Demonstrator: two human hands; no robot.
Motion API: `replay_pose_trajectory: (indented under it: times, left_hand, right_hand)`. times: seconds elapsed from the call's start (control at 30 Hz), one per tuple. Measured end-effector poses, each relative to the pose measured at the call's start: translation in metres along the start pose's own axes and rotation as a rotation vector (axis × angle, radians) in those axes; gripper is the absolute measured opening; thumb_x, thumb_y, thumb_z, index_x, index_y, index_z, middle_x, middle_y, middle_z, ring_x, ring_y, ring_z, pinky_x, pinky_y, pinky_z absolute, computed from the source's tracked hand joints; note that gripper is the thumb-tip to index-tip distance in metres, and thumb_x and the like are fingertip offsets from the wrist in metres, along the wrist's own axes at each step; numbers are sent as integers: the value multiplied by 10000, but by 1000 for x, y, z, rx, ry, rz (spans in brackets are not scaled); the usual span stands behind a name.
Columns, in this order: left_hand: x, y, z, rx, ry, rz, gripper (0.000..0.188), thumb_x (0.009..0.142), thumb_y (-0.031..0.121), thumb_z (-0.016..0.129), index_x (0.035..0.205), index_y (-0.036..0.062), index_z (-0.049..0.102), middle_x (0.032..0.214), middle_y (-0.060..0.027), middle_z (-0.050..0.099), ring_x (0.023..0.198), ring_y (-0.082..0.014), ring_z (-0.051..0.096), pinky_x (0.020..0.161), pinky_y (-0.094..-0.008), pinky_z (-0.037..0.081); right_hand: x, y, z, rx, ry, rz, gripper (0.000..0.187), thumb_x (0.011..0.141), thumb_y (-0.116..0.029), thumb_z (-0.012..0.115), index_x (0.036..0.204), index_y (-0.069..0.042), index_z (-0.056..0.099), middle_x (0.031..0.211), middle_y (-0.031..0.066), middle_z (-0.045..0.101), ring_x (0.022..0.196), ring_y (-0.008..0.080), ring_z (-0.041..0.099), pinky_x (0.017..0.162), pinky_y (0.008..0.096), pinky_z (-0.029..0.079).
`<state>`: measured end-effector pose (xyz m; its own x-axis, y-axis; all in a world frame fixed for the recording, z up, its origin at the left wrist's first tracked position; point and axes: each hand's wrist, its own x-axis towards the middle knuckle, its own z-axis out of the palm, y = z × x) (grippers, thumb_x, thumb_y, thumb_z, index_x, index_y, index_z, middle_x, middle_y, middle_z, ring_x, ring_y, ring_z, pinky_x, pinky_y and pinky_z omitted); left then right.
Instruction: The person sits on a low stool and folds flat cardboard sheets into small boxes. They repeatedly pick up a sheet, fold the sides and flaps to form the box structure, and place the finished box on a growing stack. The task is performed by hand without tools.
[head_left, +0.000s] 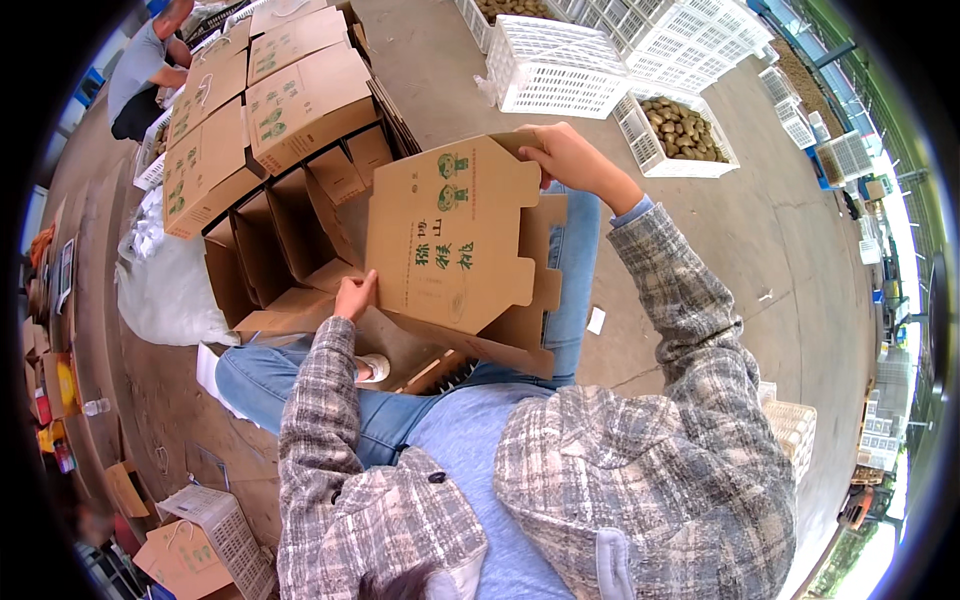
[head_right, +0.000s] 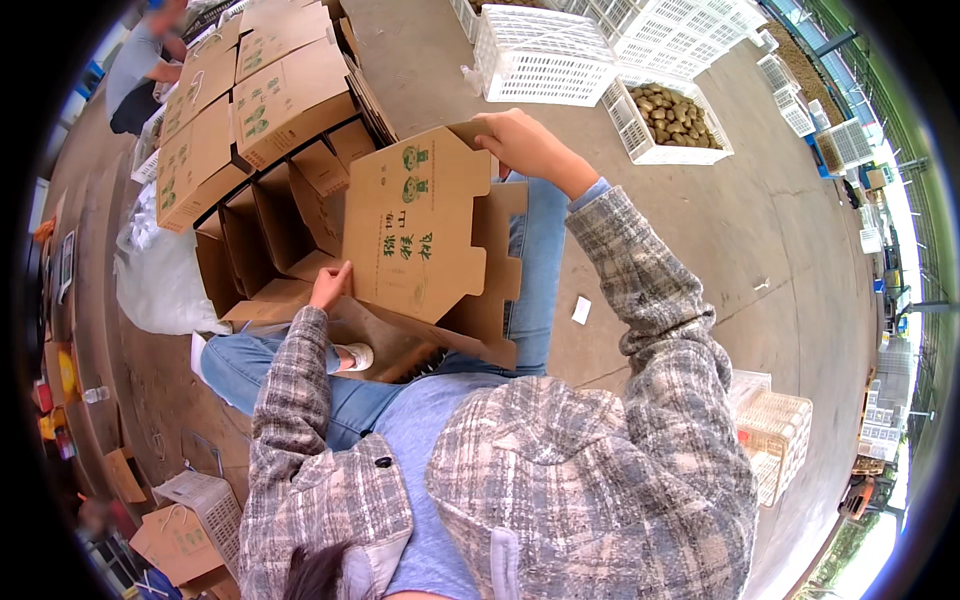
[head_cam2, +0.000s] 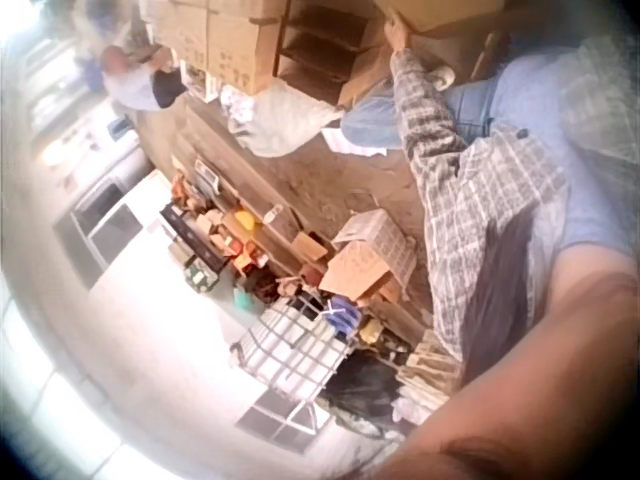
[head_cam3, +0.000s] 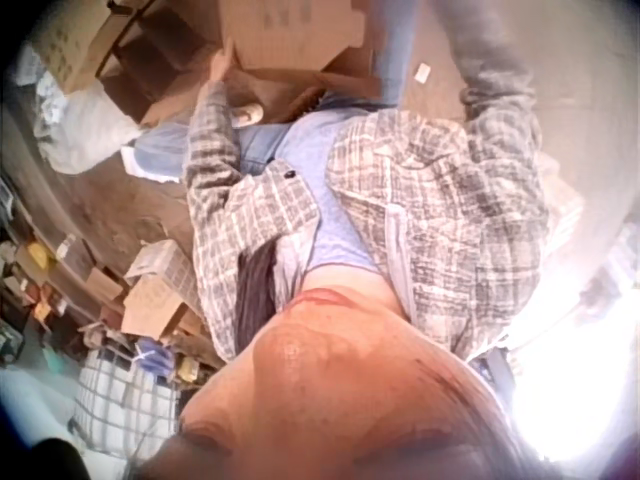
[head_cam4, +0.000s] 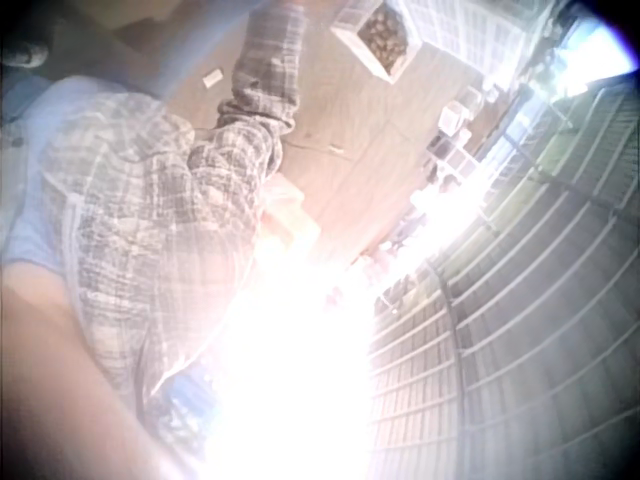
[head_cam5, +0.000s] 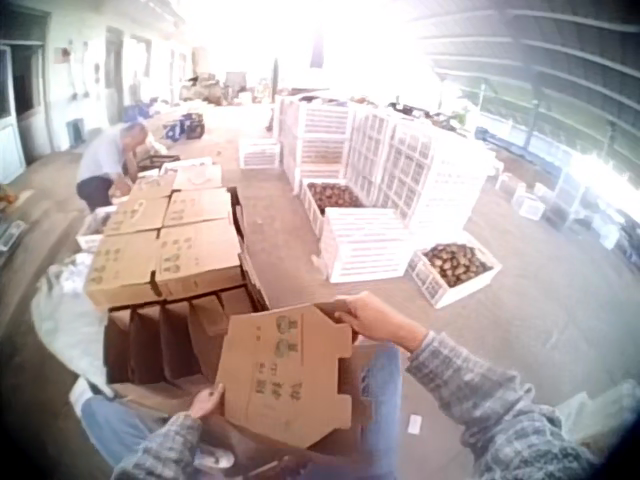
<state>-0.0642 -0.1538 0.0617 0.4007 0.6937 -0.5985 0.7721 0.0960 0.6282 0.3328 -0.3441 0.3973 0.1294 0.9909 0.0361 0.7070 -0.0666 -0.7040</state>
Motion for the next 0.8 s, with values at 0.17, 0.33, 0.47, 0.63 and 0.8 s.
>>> replay_pose_trajectory:
  times: [0.17,0.33,0.47,0.63,0.8]
  left_hand:
    - [-132,130,36,-197,-38,519,993,813,655,712,1451,-38,397,1481,-243,400,1409,-363,361,1163,-459,302]
    - [-197,185,55,263,281,760,844,817,466,767,1422,-29,447,1453,-205,451,1348,-366,433,1110,-458,375]
    - [-168,164,53,318,210,718,339,875,354,708,1064,76,744,1069,-119,718,968,-333,682,862,-438,541]
    - [-150,166,-13,466,363,440,233,910,328,661,956,131,775,892,-137,729,838,-352,699,728,-465,547]
    - [-103,141,-76,520,503,387,215,910,329,663,947,154,783,893,-131,732,839,-334,704,738,-451,555]
  right_hand:
    - [0,4,12,-428,-131,202,143,920,-52,550,924,81,603,732,199,671,546,266,683,554,370,573]
    - [24,5,24,-457,-211,194,154,897,-29,522,821,91,579,708,218,660,538,281,689,532,373,573]
    - [36,6,25,-404,-283,248,152,887,-16,529,799,100,573,690,229,646,550,286,700,483,363,557]
    - [42,12,45,-400,-326,233,159,871,-1,528,794,114,608,716,234,665,578,307,706,518,383,562]
    - [48,17,102,-528,-480,105,168,821,5,548,796,81,696,786,237,706,702,384,714,634,436,586]
